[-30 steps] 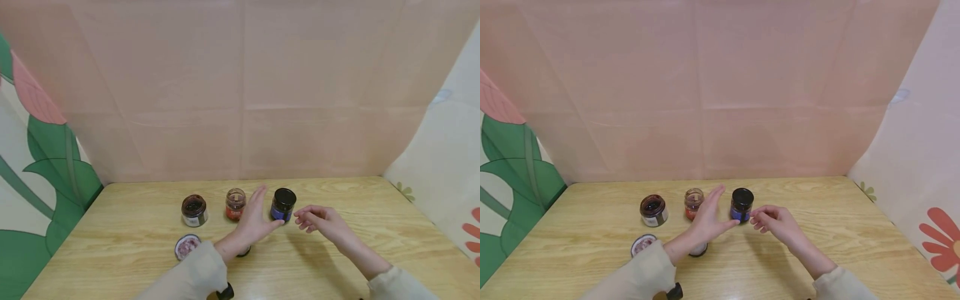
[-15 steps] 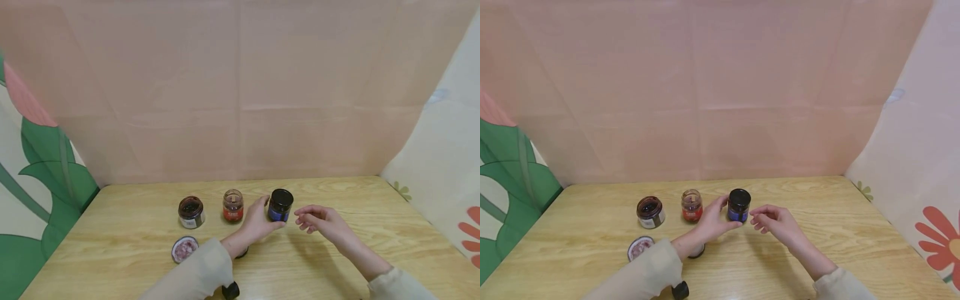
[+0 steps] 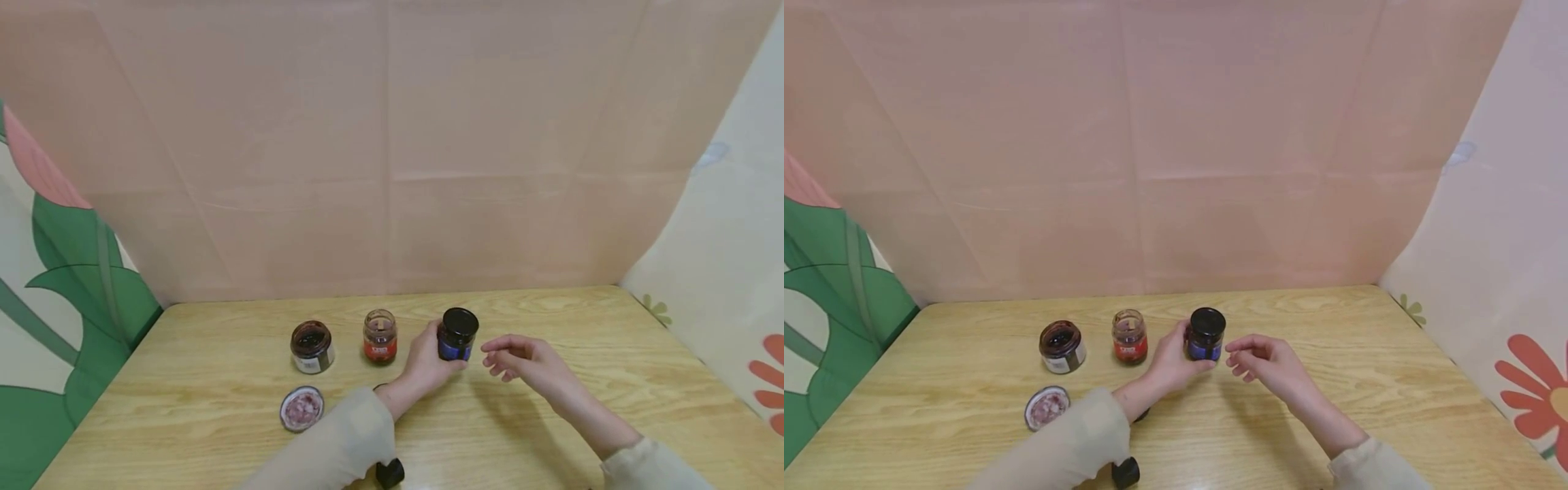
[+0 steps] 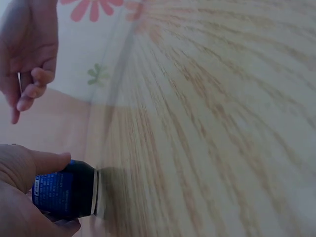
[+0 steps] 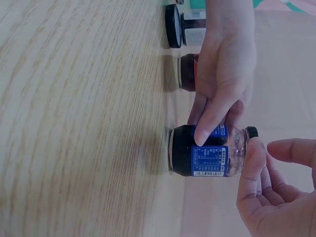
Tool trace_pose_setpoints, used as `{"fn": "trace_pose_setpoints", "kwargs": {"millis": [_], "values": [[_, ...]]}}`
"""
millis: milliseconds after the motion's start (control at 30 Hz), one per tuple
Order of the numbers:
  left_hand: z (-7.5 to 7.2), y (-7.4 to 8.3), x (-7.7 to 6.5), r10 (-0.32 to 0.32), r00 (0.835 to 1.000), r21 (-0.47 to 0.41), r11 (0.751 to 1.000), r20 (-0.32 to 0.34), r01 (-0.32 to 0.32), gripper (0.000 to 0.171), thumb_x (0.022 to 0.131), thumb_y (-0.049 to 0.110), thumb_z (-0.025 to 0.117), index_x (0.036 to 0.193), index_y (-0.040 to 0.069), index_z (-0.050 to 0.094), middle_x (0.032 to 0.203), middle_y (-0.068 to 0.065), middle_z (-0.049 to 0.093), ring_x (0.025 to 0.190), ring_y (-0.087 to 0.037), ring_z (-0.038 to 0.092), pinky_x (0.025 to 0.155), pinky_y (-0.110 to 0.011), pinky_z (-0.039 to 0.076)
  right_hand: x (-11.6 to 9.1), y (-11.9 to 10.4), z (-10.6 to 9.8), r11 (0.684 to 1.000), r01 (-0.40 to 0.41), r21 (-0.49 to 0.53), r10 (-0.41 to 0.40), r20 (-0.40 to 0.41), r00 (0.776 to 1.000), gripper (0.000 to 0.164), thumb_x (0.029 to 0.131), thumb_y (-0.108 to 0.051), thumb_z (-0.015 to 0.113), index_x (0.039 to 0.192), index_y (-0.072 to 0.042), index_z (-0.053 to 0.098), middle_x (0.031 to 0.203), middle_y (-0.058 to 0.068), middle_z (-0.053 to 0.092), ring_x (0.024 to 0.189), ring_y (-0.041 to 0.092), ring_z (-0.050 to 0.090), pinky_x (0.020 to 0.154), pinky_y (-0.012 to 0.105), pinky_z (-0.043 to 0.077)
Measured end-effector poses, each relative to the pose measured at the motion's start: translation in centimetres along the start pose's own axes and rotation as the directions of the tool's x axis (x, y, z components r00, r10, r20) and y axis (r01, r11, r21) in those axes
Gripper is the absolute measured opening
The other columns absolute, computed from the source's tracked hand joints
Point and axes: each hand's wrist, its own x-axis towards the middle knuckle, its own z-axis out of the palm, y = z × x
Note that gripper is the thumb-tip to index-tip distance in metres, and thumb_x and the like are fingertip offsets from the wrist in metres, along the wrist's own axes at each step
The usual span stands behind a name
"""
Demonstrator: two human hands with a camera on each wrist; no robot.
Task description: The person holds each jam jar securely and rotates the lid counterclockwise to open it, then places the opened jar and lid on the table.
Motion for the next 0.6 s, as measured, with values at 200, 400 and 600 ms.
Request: {"fn": "trace_pose_setpoints", "kwargs": {"millis": [200,400,600], "values": [[0.7,-0.9,0.4,0.015,1.000,0.026,1.000,0.020,-0.016,0.070,0.072,0.009,0.083,0.131,-0.002,0.046,0.123,-0.019,0.060,0.115,-0.033,0.058,0.100,-0.044,0.045,0.0,0.1,0.1,1.000,-0.005,0.010,0.005,0.012,1.000,0.035,0.094,-0.014,0.057,0.119,0.010,0.055,0.098,0.011,0.068,0.082,0.012,0.064,0.070,0.030,0.055],[1.0,-1.2,0.7,0.024,1.000,0.031,0.999,-0.004,-0.024,0.062,0.070,0.011,0.084,0.121,0.000,0.050,0.114,-0.016,0.063,0.108,-0.030,0.060,0.096,-0.040,0.047,0.0,0.0,0.0,1.000,0.002,0.000,-0.002,0.008,1.000,0.033,0.092,-0.010,0.058,0.118,0.010,0.056,0.098,0.012,0.069,0.081,0.013,0.064,0.069,0.031,0.054],[0.6,-0.8,0.2,-0.039,0.998,0.039,0.998,-0.046,0.041,0.061,0.063,0.011,0.089,0.111,0.004,0.053,0.104,-0.011,0.065,0.100,-0.027,0.062,0.091,-0.039,0.049,0.0,0.1,0.1,1.000,-0.007,-0.004,0.007,-0.006,1.000,0.035,0.092,-0.011,0.058,0.120,0.010,0.055,0.099,0.012,0.069,0.081,0.012,0.064,0.069,0.031,0.054]]}}
